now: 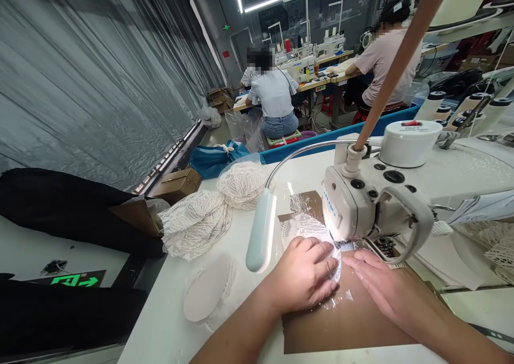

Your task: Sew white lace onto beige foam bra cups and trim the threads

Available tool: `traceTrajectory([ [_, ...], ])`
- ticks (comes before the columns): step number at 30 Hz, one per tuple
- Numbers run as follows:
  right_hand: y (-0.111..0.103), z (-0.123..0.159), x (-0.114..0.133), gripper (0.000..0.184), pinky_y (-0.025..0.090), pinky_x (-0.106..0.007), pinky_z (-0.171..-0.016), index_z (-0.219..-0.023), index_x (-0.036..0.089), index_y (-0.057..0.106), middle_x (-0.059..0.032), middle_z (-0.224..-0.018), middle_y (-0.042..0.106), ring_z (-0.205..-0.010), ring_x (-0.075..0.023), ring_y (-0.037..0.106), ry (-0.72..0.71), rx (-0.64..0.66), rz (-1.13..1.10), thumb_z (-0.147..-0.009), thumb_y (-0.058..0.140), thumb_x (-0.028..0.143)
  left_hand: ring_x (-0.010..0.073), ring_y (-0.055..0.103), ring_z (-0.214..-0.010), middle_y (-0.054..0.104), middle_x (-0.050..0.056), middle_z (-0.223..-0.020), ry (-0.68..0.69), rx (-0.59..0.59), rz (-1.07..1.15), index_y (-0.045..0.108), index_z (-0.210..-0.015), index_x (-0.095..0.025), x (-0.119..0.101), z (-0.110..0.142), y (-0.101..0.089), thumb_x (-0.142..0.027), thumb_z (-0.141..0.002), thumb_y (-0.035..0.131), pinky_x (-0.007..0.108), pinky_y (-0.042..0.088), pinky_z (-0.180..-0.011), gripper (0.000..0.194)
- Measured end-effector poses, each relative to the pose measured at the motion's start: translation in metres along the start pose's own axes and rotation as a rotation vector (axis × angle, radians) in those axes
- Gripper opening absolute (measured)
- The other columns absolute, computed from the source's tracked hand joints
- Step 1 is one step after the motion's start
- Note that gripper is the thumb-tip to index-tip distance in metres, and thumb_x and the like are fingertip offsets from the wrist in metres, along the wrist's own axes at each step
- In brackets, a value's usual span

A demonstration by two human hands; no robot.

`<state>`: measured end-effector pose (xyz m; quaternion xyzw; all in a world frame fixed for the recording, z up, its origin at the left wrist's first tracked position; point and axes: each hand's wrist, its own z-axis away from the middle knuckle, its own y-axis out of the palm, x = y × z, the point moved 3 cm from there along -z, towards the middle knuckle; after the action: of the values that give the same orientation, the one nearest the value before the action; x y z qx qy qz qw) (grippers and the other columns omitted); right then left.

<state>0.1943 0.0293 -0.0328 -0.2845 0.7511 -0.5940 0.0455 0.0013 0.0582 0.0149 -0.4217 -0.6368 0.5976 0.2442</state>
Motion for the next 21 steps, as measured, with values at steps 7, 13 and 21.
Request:
traceTrajectory([
  [7, 0.001, 0.004, 0.000, 0.051, 0.055, -0.030, -0.061, -0.132, 0.034, 0.054, -0.0073, -0.098, 0.069, -0.076, -0.0228, 0.067, 0.023, 0.056, -0.037, -0.089, 0.036, 0.014, 0.0211, 0.055, -0.092, 0.064, 0.009, -0.102, 0.003, -0.002, 0.042, 0.065, -0.094, -0.016, 0.003, 0.002, -0.001, -0.038, -0.093, 0.048, 0.035, 0.043, -0.080, 0.027],
  [13, -0.008, 0.000, 0.005, 0.048, 0.055, -0.032, -0.065, -0.127, 0.032, 0.058, -0.0087, -0.099, 0.068, -0.084, -0.0255, 0.067, 0.015, 0.076, -0.036, -0.088, 0.039, 0.014, 0.0176, 0.052, -0.077, 0.060, 0.004, -0.080, -0.100, 0.018, 0.022, 0.060, -0.080, -0.017, 0.003, 0.002, 0.005, -0.029, -0.091, 0.051, 0.031, 0.040, -0.070, 0.018],
  [21, -0.013, -0.004, 0.010, 0.045, 0.053, -0.030, -0.066, -0.122, 0.028, 0.060, -0.0083, -0.097, 0.066, -0.084, -0.0230, 0.064, -0.041, 0.104, -0.046, -0.088, 0.037, 0.010, 0.0172, 0.052, -0.075, 0.060, 0.004, -0.077, -0.120, 0.017, 0.066, 0.058, -0.078, -0.016, 0.003, 0.001, 0.006, -0.022, -0.090, 0.048, 0.030, 0.039, -0.070, 0.017],
])
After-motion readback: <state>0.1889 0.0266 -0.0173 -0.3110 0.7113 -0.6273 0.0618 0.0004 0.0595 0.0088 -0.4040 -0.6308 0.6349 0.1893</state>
